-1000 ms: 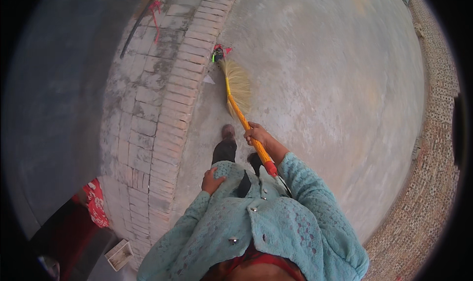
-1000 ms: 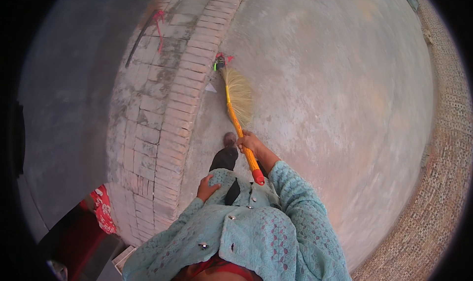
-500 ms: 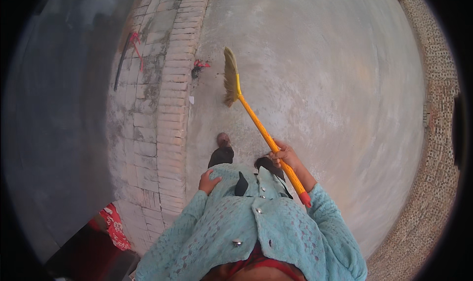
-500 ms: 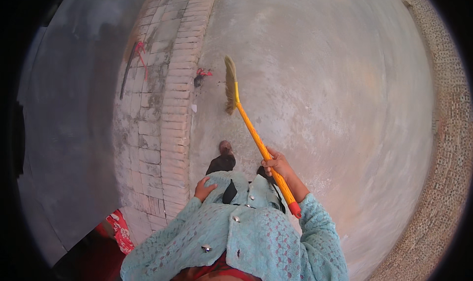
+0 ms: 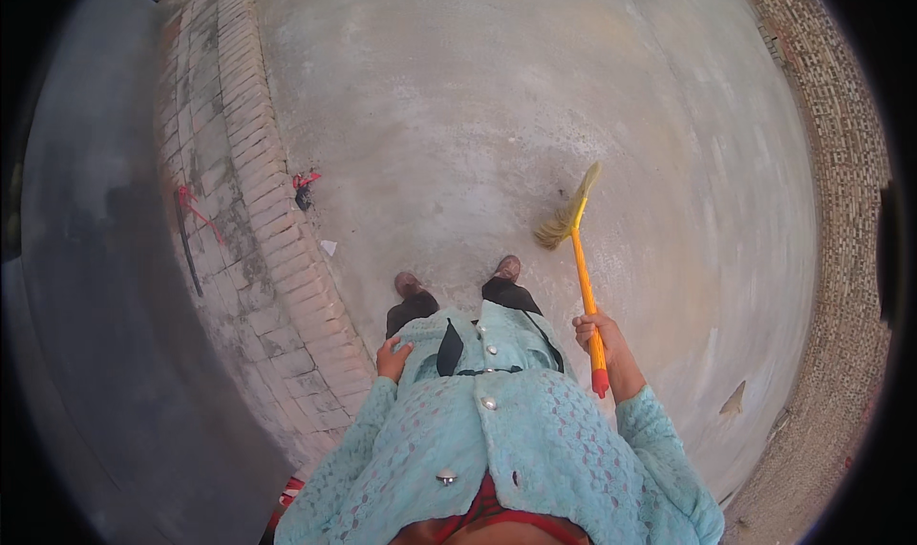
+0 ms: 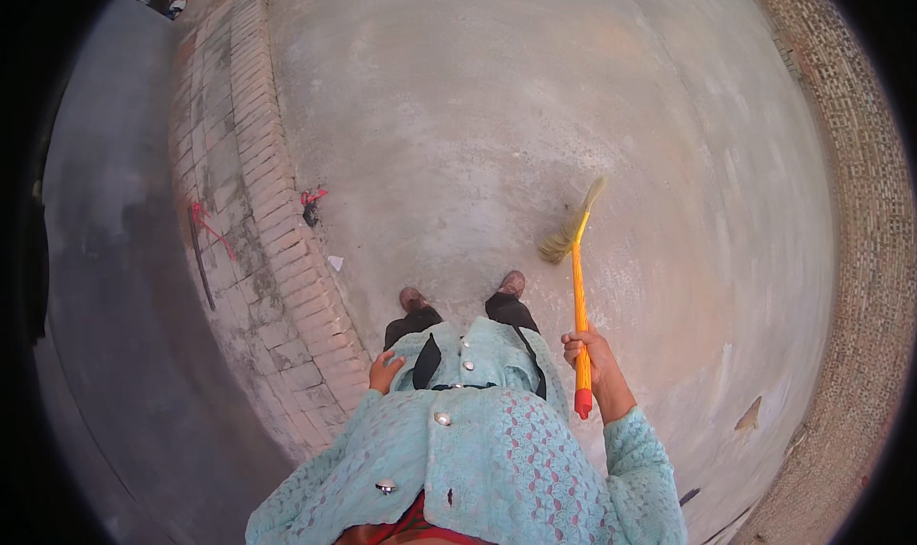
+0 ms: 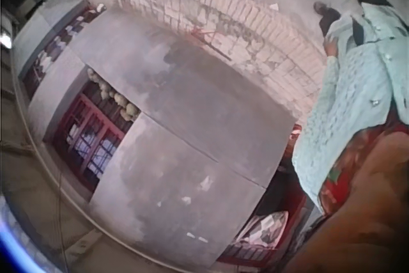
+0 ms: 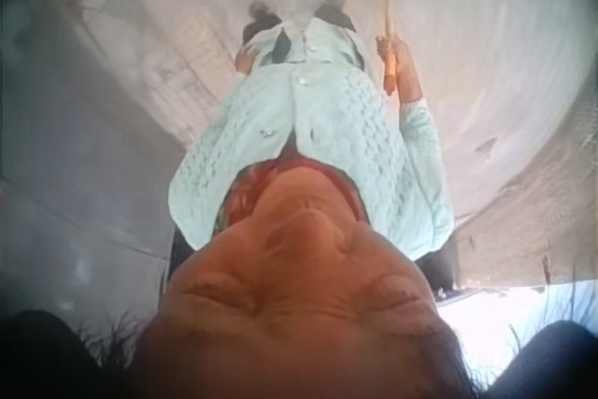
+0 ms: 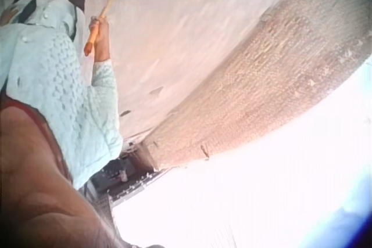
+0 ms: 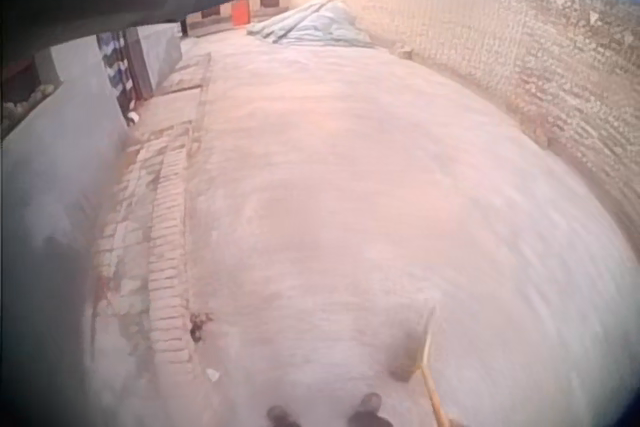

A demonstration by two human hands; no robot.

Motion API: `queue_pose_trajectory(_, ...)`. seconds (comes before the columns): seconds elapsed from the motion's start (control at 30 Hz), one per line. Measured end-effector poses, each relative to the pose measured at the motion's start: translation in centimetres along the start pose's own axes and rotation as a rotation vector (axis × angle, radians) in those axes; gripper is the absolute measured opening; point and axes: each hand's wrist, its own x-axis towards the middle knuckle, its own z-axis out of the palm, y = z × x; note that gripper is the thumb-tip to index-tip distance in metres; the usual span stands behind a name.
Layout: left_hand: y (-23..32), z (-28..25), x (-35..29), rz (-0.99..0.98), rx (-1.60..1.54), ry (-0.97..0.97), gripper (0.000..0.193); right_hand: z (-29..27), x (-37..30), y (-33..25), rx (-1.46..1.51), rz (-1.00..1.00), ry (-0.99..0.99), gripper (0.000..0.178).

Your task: The person sweeps a concrete floor using a yellow broom, moving debris toward a brick-lined edge. The person repeatedly sweeps the same area, gathering small pieces of trash into a pile.

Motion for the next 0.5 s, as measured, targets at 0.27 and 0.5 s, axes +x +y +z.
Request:
queue_pose_trajectory(0.27,0.5,-0.5,-3.0,-0.114,-0.101,-0.007,0.051,6.0,10.7,0.8,-0.390,-0.027,0.071,0.030)
queue_pose_trajectory(0.5,0.4,-1.3,-2.7,-0.061,-0.072,-0.083,0.051,19.3,15.6,7.7,-0.270,0.261,-0.410,0.045)
